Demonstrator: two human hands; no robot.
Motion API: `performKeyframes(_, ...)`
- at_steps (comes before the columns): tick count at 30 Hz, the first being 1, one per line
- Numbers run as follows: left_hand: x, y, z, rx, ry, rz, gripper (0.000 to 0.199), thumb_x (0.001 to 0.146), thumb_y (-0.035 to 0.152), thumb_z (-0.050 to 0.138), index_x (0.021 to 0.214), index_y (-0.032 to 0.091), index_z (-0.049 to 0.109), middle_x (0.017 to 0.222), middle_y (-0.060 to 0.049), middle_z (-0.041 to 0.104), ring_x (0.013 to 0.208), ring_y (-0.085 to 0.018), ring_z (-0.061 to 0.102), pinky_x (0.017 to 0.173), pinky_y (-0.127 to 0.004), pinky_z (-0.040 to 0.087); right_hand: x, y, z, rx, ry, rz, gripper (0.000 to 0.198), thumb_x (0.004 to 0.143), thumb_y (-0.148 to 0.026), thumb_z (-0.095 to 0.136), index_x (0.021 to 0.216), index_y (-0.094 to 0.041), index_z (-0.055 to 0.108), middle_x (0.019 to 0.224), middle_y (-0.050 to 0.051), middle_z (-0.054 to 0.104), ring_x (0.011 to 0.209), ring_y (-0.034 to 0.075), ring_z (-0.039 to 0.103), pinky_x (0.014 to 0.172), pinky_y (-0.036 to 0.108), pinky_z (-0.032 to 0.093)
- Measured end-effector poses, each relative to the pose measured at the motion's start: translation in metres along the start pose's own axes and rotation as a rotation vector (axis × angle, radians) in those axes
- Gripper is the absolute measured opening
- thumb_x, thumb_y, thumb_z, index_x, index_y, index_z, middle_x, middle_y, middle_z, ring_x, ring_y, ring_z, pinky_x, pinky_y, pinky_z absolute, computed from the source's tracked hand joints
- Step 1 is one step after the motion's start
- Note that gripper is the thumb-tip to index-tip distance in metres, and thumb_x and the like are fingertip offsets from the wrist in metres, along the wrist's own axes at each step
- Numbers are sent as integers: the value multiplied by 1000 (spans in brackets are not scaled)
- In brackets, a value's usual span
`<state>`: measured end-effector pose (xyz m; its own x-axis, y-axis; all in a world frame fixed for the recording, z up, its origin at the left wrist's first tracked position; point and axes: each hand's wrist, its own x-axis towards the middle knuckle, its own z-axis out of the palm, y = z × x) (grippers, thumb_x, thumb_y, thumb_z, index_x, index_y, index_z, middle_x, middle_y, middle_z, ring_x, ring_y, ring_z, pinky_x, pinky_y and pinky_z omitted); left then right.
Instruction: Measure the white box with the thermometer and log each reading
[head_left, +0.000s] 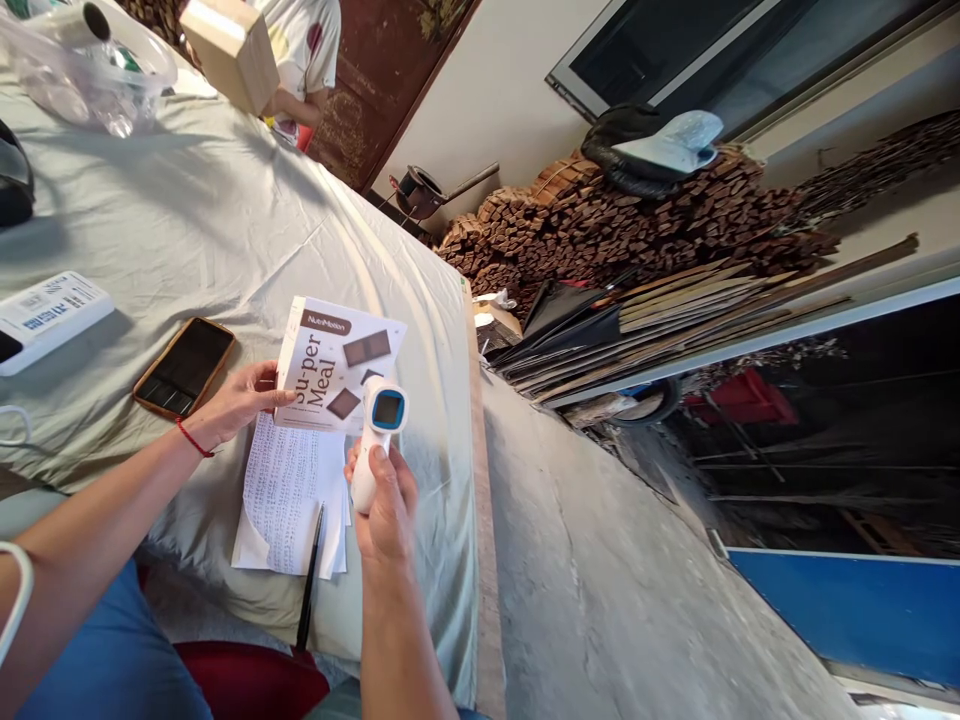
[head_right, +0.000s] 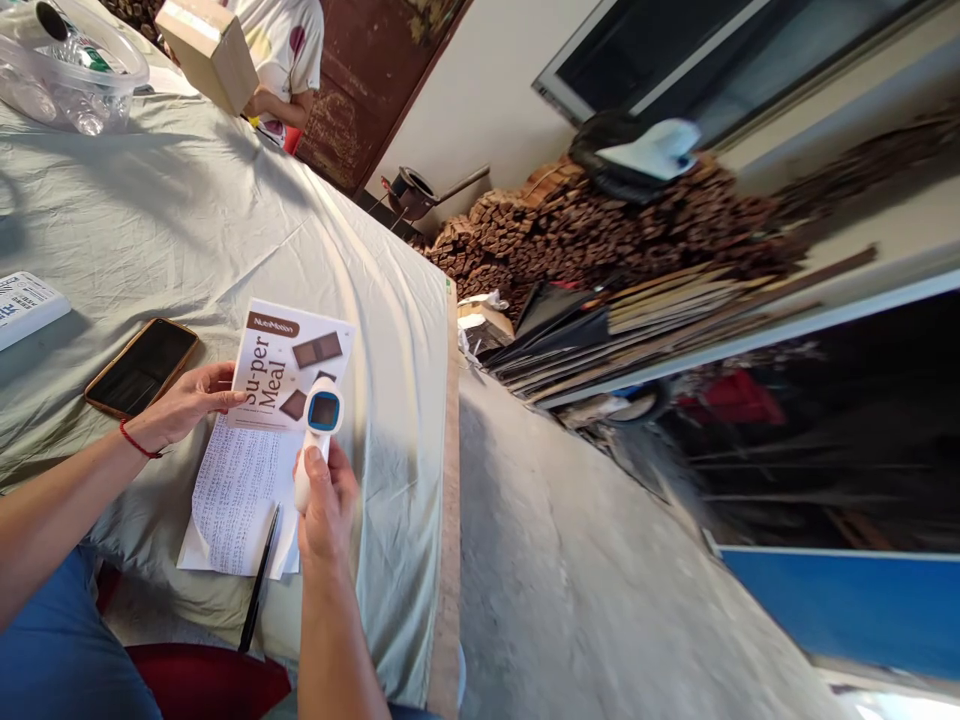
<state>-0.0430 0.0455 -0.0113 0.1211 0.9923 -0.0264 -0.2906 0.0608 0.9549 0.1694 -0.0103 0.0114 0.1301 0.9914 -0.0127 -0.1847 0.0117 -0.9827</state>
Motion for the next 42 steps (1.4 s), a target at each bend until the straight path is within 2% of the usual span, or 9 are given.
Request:
performKeyframes(7,16,-11,-14,123,291,303,68,69,40,85,127,18,56,136,-15,64,125,-30,62,95,-41,57,-38,8,-43,-142,66,86,38,76,-55,78,87,-20,69,73,0,64,65,15,57,60,28,47)
performKeyframes(14,30,-36,-24,643,451,344,72,70,31,79,135,17,50,132,-15,57,130,-35,53,91,-47,62,-56,19,-61,-195,64,218,41,78,-55,77,96,-19,71,78,2,70,74,19,64,66,30,51)
performKeyframes(20,24,-37,-14,757,491,351,64,73,26,75,131,18,48,142,-19,48,136,-36,45,84,-46,64,-45,34,-73,-422,49,147,60,78,-62,74,118,-17,71,106,11,78,99,28,71,84,38,56)
performKeyframes(23,11,-29,-7,919,409,407,33,79,22,68,109,20,55,118,-11,61,118,-30,57,88,-45,61,-32,52,-86,-722,121,24,70,75,-68,72,121,-15,70,113,16,76,105,33,70,88,43,55)
performKeyframes(25,0,-25,-1,1024,225,390,15,87,21,60,101,21,58,105,-7,66,103,-24,64,94,-45,58,-24,62,-95,-895,135,-54,70,78,-71,66,119,-15,70,110,17,75,102,33,70,86,45,55)
performKeyframes(30,-20,-23,14,1293,-177,245,23,91,29,64,109,17,65,117,-12,71,117,-30,65,106,-48,51,-26,62,-94,-1162,185,-411,60,91,-67,58,118,-14,68,112,21,71,102,33,68,87,47,55)
performKeyframes(34,-26,-19,24,1435,-212,206,39,92,37,68,123,14,63,133,-16,67,136,-34,54,113,-47,45,-54,54,-72,-1158,-120,-468,27,98,-47,61,92,-21,65,72,2,67,61,17,63,62,28,50)
performKeyframes(38,-31,-16,32,1529,-188,122,47,90,37,71,129,15,60,147,-16,60,141,-37,48,107,-50,46,-75,53,-55,-1288,-305,-412,7,93,-28,63,96,-22,64,63,-3,63,56,16,64,57,26,44)
performKeyframes(42,-30,-21,34,1553,-134,79,57,90,37,72,137,11,54,159,-19,48,146,-38,43,111,-50,42,-66,42,-57,-1180,-298,-471,24,91,-17,52,108,-21,68,66,-2,66,56,16,63,60,26,47)
